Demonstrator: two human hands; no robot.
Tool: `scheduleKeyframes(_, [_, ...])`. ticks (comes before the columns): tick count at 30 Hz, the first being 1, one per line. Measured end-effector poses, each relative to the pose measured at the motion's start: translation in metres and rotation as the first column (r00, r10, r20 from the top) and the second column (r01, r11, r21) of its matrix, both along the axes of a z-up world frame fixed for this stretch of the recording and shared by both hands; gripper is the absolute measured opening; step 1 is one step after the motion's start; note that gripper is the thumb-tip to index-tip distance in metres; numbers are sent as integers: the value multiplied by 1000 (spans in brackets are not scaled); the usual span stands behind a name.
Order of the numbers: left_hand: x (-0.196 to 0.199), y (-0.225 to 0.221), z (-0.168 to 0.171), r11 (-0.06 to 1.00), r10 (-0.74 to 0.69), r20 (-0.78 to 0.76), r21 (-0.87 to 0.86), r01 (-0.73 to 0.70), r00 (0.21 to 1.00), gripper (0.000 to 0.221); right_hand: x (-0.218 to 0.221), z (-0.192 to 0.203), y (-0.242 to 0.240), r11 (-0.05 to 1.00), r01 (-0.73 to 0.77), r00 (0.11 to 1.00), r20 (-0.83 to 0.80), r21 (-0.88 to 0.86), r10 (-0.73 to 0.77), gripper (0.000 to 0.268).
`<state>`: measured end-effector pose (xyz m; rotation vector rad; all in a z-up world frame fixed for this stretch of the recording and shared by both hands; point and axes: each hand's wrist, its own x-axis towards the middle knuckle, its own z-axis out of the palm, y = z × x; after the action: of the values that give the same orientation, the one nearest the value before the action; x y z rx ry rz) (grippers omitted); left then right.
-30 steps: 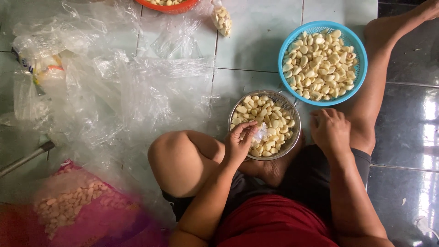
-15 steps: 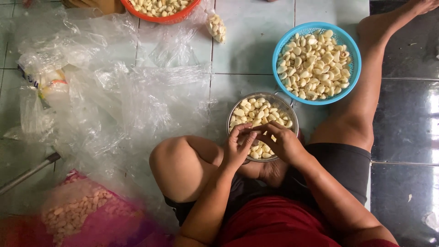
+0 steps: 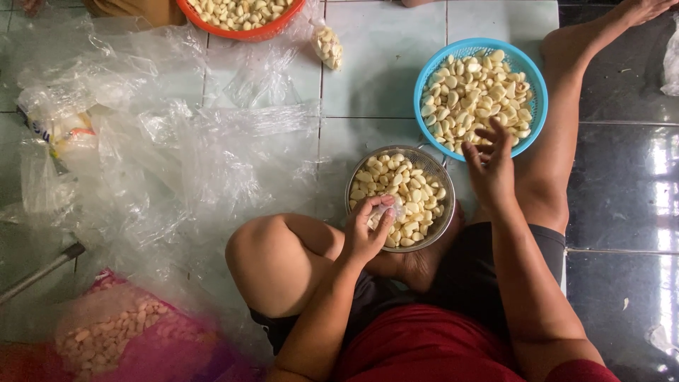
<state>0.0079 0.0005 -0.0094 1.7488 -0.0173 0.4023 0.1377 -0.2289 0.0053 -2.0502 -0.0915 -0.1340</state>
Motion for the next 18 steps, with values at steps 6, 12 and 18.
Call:
scheduleKeyframes(6, [2,3,-2,1000,-11,15,0,11,1000,16,-20,-6,7,989,-83,964,-260,-118,50,57])
scheduleKeyframes(12, [0,8,-4,998,-37,26,56,35,999,40,-22,-48,-7,966,-173,963,-237,-193,126,30])
scheduleKeyframes(18, [3,1,-20,998,59,-10,38,-59,998,34,-79,-17,48,949,-309,945,-129,-55,300,41])
